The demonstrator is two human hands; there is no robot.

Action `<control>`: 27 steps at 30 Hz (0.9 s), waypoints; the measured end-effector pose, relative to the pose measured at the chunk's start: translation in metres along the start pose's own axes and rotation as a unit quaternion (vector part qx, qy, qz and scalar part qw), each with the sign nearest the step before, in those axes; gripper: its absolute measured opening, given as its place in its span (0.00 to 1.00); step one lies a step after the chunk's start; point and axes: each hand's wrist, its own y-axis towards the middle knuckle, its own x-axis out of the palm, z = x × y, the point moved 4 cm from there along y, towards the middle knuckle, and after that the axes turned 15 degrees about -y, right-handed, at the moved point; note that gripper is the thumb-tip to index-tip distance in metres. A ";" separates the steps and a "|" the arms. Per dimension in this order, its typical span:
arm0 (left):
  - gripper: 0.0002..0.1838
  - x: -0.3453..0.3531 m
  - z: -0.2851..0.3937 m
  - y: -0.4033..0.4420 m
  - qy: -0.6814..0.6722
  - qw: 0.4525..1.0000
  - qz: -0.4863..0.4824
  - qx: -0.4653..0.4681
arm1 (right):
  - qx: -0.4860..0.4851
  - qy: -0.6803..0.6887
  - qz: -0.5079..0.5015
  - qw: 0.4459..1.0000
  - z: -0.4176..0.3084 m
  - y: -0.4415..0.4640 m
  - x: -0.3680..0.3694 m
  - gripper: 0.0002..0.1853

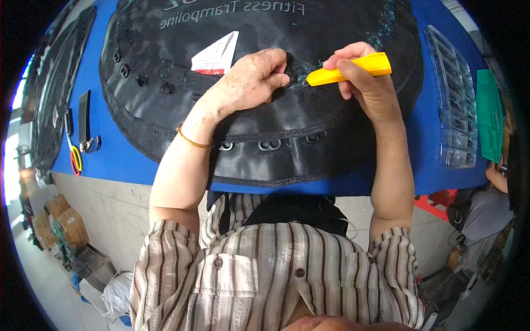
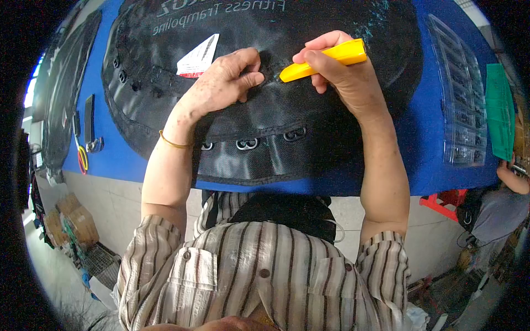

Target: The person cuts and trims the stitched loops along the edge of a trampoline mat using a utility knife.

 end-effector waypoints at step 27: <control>0.11 -0.002 0.004 0.000 -0.068 0.995 -0.010 -0.075 | -0.011 0.005 -0.019 1.000 0.003 -0.001 0.013 0.19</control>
